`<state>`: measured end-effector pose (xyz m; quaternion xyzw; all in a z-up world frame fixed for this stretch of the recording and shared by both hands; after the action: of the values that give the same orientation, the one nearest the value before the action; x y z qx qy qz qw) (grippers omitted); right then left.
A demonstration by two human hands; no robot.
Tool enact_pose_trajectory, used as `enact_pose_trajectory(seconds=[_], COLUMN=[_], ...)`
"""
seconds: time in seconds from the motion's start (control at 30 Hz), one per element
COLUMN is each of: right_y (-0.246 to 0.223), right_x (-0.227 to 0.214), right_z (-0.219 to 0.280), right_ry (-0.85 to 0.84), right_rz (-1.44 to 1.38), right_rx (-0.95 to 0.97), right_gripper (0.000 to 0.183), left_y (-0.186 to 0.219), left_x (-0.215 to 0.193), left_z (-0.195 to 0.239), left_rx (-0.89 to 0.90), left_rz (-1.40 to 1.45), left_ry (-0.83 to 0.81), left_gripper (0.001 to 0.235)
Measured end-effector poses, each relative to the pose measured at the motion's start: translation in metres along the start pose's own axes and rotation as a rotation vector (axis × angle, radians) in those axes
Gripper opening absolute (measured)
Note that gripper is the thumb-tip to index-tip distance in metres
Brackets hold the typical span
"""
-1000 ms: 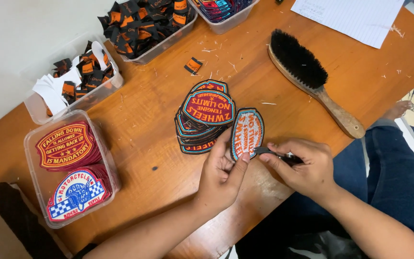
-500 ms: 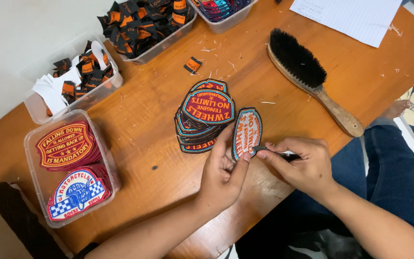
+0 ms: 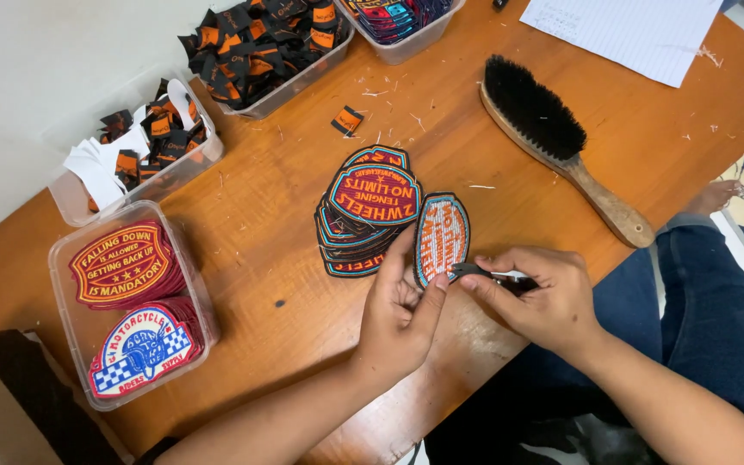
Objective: The person uses small scissors to trim the edges of embroidered patches on a wooden table. They handle several patches, including red and blue designs, and use a brush to clean loose threads from the surface.
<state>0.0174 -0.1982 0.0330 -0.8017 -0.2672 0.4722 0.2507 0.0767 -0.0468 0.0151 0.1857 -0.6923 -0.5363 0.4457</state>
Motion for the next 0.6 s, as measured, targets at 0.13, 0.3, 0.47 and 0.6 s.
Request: enact_pose_trajectory(seconds=[0.13,0.3,0.47,0.6], right_y=[-0.003,-0.001,0.005,0.022], right_x=[0.000,0.008,0.006,-0.001], right_z=[-0.006,-0.011,-0.008,0.002], right_ry=[-0.012,-0.087,-0.062,0.011], right_rz=[-0.015,0.013,-0.042,-0.096], right_rx=[0.014,0.061,0.141,0.244], right_gripper=[0.022,0.023,0.023,0.021], left_y=[-0.001,0.003,-0.003,-0.004], left_x=[-0.002,0.007,0.004,0.001], left_z=[0.003,0.002,0.002,0.002], left_rx=[-0.090,-0.092,-0.100,-0.057], left_rz=[-0.182,-0.135,-0.106,-0.024], left_ry=[0.033,-0.032,-0.008,0.025], left_gripper=[0.059,0.064,0.067,0.067])
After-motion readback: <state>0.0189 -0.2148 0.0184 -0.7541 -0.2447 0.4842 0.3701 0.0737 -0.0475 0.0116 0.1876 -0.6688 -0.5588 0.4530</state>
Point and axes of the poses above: each hand's wrist, its own z-axis away from the middle knuckle, its own x-axis out of the palm, y = z × x, the point moved 9 cm from there along -z, towards the middle knuckle, and after that the axes turned 8 degrees about -x, right-handed, at the moved point
